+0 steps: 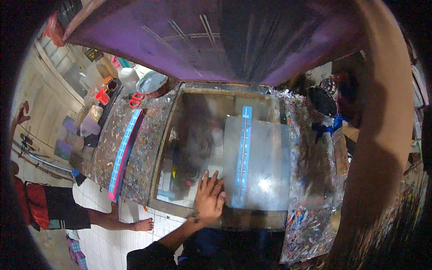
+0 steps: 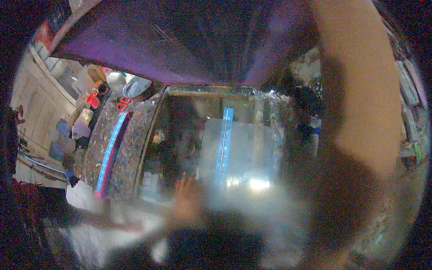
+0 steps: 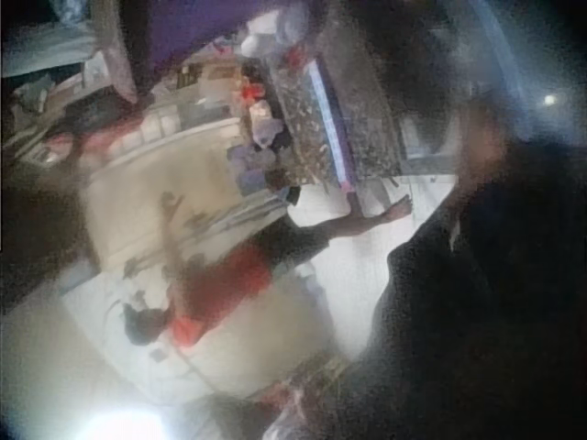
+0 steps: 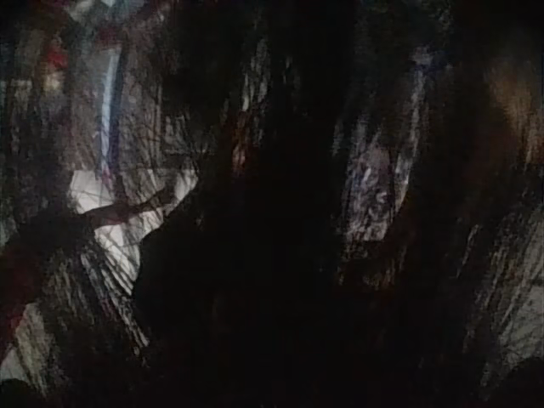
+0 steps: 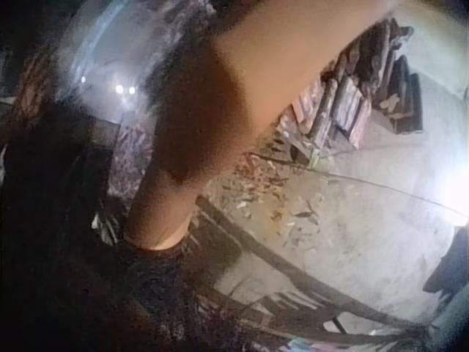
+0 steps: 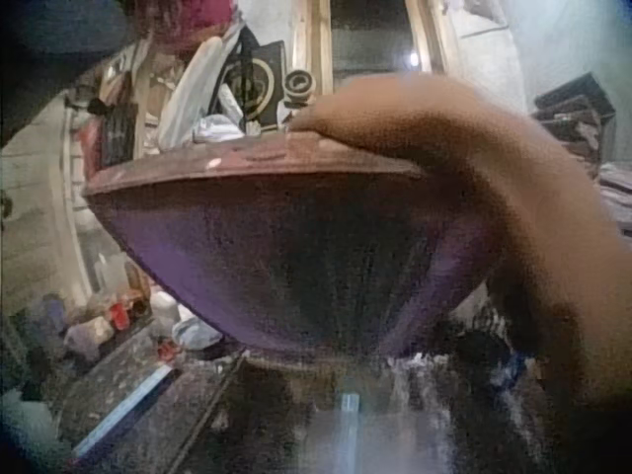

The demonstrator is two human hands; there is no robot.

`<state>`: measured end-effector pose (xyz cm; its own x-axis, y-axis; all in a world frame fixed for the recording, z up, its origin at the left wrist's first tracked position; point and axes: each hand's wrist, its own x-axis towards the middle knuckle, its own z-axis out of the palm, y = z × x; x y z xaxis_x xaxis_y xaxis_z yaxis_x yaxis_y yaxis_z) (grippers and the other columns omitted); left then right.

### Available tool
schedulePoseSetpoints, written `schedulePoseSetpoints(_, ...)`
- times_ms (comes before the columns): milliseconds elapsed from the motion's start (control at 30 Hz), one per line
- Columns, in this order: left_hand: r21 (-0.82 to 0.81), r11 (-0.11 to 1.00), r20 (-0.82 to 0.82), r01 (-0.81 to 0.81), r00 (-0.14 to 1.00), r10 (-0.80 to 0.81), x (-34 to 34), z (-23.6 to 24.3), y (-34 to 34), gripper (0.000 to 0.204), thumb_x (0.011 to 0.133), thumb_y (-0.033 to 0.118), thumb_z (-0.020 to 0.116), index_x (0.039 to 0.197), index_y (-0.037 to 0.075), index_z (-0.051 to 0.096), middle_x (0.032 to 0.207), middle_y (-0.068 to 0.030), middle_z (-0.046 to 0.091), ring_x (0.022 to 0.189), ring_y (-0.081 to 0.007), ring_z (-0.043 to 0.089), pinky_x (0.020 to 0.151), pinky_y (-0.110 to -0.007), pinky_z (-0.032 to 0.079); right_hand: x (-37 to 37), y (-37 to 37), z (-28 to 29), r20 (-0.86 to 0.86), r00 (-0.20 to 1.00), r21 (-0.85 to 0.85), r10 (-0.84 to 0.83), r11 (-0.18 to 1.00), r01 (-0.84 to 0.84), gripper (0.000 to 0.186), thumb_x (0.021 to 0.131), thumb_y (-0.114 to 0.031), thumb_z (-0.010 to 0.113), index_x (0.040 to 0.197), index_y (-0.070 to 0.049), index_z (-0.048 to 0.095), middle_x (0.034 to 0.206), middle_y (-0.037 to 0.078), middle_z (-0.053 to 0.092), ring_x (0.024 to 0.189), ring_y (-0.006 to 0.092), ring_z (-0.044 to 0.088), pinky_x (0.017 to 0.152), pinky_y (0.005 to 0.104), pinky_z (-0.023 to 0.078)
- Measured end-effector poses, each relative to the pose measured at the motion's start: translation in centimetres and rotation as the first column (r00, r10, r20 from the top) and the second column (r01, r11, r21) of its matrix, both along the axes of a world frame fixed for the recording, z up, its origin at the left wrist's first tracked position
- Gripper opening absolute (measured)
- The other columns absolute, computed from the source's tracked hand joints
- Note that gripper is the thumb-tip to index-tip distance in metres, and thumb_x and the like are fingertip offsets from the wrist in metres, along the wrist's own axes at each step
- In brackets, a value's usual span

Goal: The person performs screen printing on strips of material, placing each strip on a vacuum bed, lowering the screen frame, and using a squeegee to apply ink.

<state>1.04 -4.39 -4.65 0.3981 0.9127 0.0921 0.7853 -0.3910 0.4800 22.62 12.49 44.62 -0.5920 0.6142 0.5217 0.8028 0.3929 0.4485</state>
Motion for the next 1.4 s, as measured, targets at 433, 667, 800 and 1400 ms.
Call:
schedulePoseSetpoints(433, -0.143, 0.987, 0.978, 0.072, -0.140, 0.152, 0.4, 17.1, -1.1, 0.047, 0.108, 0.028, 0.055, 0.146, 0.006, 0.040, 0.134, -0.0193, 0.062, 0.116, -0.0304, 0.067, 0.094, -0.045, 0.060, -3.1, -10.7, -11.7, -0.476, 0.878, 0.058, 0.047, 0.998, -0.022, 0.043, 0.091, -0.045, 0.069, 0.091, -0.002, 0.067, 0.084, 0.023, 0.070, 0.085, 0.0419, 0.072, 0.073, 0.0516, 0.059)
schedulePoseSetpoints(667, -0.707, 0.684, 0.686, 0.181, -0.063, 0.725, -7.7, 10.3, -10.5, 0.046, 0.104, 0.015, 0.062, 0.139, -0.002, 0.038, 0.124, -0.0128, 0.055, 0.118, -0.0284, 0.063, 0.104, -0.049, 0.055, -6.0, -21.5, -30.6, -0.368, 0.890, -0.664, -0.268, 0.746, -0.050, 0.031, 0.087, -0.030, 0.075, 0.096, -0.005, 0.059, 0.084, 0.019, 0.066, 0.082, 0.0391, 0.067, 0.069, 0.0498, 0.052)
schedulePoseSetpoints(800, -0.765, 0.624, 0.635, 0.158, 0.032, 0.771, -8.3, 4.9, -11.6, 0.051, 0.105, 0.017, 0.060, 0.142, -0.006, 0.033, 0.129, -0.0182, 0.054, 0.123, -0.0324, 0.061, 0.109, -0.050, 0.051, -4.3, -20.9, -32.3, -0.252, 0.897, -0.873, -0.363, 0.484, -0.050, 0.028, 0.091, -0.024, 0.069, 0.110, -0.007, 0.059, 0.079, 0.024, 0.070, 0.080, 0.0465, 0.069, 0.069, 0.0583, 0.054)
schedulePoseSetpoints(1400, -0.855, 0.496, 0.518, 0.147, 0.256, 0.816, -9.8, 1.7, -10.6, 0.049, 0.108, 0.025, 0.054, 0.139, -0.004, 0.030, 0.124, -0.0215, 0.055, 0.112, -0.0327, 0.064, 0.096, -0.046, 0.055, 4.3, 7.7, -40.7, -0.218, 0.956, -0.706, -0.197, 0.708, -0.015, 0.032, 0.086, -0.019, 0.071, 0.114, -0.007, 0.062, 0.097, 0.021, 0.072, 0.093, 0.0431, 0.069, 0.081, 0.0544, 0.054)
